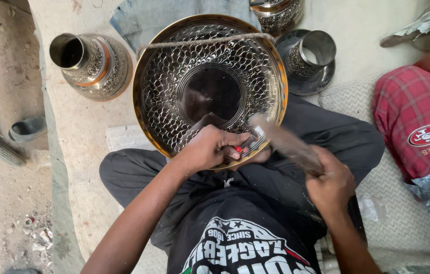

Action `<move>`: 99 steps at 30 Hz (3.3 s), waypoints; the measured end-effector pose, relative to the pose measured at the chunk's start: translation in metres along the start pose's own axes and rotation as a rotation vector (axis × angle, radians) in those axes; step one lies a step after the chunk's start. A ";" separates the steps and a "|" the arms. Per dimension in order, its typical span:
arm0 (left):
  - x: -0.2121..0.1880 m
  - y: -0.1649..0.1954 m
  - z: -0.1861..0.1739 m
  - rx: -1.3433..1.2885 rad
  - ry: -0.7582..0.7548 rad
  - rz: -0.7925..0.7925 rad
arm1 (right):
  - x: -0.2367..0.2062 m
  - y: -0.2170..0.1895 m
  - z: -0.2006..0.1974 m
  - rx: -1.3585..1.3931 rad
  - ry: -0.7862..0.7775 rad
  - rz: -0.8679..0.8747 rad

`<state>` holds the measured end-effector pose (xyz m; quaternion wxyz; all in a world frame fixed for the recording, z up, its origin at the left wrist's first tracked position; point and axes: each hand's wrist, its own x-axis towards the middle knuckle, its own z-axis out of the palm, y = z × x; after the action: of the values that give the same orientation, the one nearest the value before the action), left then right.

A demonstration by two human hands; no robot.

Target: The person sits cross-legged and uses a hammer and punch to create a textured pattern on the inside surface of a large metal bowl. They repeatedly strike the punch with the hammer while rotating the bowl to work different areas.

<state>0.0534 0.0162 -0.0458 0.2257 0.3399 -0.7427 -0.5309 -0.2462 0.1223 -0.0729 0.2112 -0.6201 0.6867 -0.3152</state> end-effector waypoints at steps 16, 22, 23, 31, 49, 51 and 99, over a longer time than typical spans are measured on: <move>-0.011 -0.006 -0.006 -0.056 0.058 0.030 | -0.030 -0.022 0.007 -0.102 -0.129 0.344; -0.038 -0.012 -0.025 -0.402 0.653 0.098 | -0.010 -0.031 0.023 0.223 -0.086 0.146; -0.042 -0.012 -0.023 -0.452 0.691 0.050 | -0.004 -0.031 0.028 0.211 -0.124 0.124; -0.038 -0.009 0.011 -0.676 0.859 -0.013 | 0.068 -0.038 0.059 0.625 -0.088 0.158; 0.024 0.013 -0.021 0.049 0.272 0.057 | 0.012 -0.007 0.026 0.820 -0.125 0.329; 0.025 0.012 -0.023 0.115 0.202 0.112 | 0.003 -0.003 0.025 0.748 -0.127 0.300; 0.031 0.025 -0.049 0.243 0.076 0.043 | 0.036 -0.043 0.028 0.069 0.182 0.173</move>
<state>0.0599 -0.0332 -0.0071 0.2223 0.3688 -0.7995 -0.4187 -0.2009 0.0810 -0.0590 0.1957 -0.5198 0.7428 -0.3739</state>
